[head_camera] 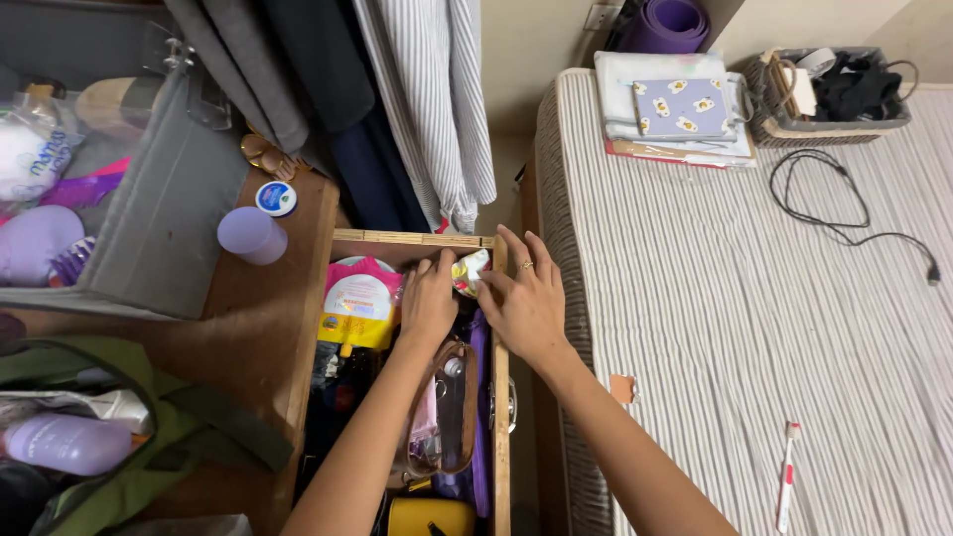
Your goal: Organizing and packing toiletries and personal accessories into a storage bin and a travel pouch.
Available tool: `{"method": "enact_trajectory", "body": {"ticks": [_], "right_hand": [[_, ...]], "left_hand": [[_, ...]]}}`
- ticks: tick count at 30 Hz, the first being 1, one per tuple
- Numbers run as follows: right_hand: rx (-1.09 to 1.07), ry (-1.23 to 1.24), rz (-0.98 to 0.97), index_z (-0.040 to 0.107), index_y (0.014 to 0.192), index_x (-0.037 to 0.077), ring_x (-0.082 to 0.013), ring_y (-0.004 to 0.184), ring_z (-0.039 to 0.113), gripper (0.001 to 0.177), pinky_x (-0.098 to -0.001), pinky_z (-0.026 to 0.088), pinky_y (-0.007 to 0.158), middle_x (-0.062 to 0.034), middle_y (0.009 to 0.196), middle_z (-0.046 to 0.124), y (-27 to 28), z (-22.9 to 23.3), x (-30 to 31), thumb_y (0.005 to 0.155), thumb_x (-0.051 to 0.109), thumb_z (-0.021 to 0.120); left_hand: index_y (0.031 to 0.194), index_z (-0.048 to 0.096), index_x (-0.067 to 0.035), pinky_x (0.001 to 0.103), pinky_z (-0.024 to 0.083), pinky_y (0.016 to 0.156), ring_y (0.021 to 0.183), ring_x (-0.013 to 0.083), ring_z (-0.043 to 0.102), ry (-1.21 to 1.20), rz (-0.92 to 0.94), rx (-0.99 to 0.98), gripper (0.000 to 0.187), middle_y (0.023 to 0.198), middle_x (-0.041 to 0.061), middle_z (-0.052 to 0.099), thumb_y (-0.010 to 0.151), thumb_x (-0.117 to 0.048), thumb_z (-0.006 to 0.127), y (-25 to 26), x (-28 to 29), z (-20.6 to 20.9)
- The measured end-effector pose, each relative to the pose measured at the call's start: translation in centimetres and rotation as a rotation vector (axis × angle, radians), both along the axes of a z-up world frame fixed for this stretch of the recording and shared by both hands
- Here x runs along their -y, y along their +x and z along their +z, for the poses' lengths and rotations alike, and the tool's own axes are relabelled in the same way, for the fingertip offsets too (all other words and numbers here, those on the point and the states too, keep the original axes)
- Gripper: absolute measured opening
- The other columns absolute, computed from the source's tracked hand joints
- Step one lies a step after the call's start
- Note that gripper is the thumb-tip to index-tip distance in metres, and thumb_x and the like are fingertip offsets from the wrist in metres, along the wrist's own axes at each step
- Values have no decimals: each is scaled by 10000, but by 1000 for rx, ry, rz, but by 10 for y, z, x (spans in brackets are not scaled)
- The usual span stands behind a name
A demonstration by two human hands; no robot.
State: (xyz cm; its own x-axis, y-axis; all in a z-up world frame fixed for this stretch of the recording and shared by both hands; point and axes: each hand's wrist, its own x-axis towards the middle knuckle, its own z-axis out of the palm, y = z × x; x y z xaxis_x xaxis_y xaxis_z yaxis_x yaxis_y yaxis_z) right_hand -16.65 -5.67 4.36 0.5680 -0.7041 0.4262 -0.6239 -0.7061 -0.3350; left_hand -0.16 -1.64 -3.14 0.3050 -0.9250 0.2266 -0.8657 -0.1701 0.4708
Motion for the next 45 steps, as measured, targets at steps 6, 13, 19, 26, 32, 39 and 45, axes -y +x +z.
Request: {"method": "enact_trajectory", "body": {"ticks": [6,13,19,26,32,39,45], "right_hand": [[-149,-24,63,828,890,72,-357,1436,348,391,-522,313,1135,-91,1567,427,11,12,-1,933,419,655],[-143,63,101,809,919,36,-325,1454,364,379,-485,325,1149,-100,1580,428,-1,5,-17,972,351,605],[279,498,18,678,1274,85,-332,1415,416,379,-421,388,1136,-100,1516,486,-32,4,-25,987,307,569],[341,394,-27,575,1418,82,-346,1428,389,439,-447,375,1164,-107,1563,450,-93,-1,-27,1015,257,592],[331,374,-228,594,1387,93,-362,1409,378,431,-457,449,1078,-98,1565,439,-219,-21,-30,977,221,639],[236,261,-565,646,1339,84,-376,1404,393,427,-514,372,1128,-114,1533,479,-414,-86,-47,936,216,700],[186,238,-778,634,1343,81,-373,1393,416,438,-499,383,1147,-130,1508,510,-542,-190,-68,940,238,702]], "left_hand": [[1281,595,-93,459,523,975,1124,377,654,214,-16,-474,525,1171,187,678,781,-120,753,17,-10,65],[1350,631,-74,502,406,1065,1287,416,535,188,29,-492,618,1391,224,596,1032,-542,383,16,-13,35],[1438,591,-105,439,473,1040,1196,360,635,143,181,-876,843,1385,188,647,982,-677,175,-9,-64,49],[1388,598,-16,441,421,1123,1324,363,573,-316,82,-550,594,1399,184,624,1108,-447,302,-75,-110,73],[1321,604,-33,430,474,1064,1264,370,591,-326,-124,-413,335,1337,164,607,1063,-241,558,-193,-78,98],[1260,617,-77,436,528,951,1162,354,623,0,-255,-516,308,1314,139,575,976,-196,623,-347,-41,-31],[1301,571,-74,465,528,936,1130,359,628,172,-330,-423,379,1340,127,570,958,-214,651,-422,-23,-111]]}}
